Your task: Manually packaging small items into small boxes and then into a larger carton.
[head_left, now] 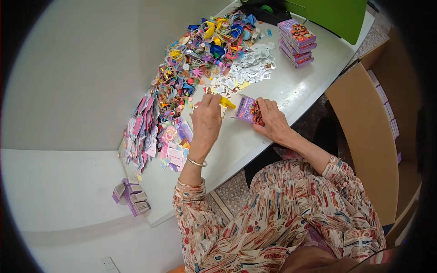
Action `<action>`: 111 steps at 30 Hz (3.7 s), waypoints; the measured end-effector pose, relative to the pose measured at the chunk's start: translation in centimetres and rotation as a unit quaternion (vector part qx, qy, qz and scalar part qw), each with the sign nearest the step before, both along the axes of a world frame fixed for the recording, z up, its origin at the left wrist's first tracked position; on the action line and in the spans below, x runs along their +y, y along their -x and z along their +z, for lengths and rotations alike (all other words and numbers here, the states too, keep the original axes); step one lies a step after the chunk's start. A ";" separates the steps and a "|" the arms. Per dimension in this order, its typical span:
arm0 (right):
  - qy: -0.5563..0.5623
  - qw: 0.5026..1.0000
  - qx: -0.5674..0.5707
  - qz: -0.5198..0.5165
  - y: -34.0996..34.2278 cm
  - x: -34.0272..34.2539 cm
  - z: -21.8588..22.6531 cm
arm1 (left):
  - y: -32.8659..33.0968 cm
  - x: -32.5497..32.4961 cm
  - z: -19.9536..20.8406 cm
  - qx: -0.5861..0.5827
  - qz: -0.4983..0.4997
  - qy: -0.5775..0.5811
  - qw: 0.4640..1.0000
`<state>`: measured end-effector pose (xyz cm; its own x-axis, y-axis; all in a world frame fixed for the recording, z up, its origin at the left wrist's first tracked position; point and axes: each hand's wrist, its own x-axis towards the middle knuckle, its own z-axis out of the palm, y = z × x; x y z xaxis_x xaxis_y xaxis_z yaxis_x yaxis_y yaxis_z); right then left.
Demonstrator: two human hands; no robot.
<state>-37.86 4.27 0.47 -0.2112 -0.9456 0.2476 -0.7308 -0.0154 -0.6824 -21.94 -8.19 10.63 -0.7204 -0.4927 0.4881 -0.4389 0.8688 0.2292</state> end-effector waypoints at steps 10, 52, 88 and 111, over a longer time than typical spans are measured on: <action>0.008 1.000 -0.002 -0.010 -0.6 0.3 0.0 | 2.6 1.5 -2.8 -0.076 -0.025 -0.053 0.995; 0.014 0.999 -0.003 -0.028 -0.4 0.2 -0.4 | 2.6 3.0 -1.1 0.093 0.075 -0.333 0.935; 0.082 0.989 0.025 0.120 3.8 1.2 1.0 | 2.6 6.2 -7.5 0.202 -0.049 -0.371 0.905; 0.131 0.985 0.039 0.104 2.9 0.9 1.1 | 1.4 6.7 -10.7 0.267 -0.049 -0.451 0.850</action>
<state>-40.77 5.14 1.59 0.0097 -0.8676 0.4972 -0.7439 -0.3385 -0.5762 -23.37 -1.46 -0.06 -0.5740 -0.7908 0.2126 0.0004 0.2593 0.9658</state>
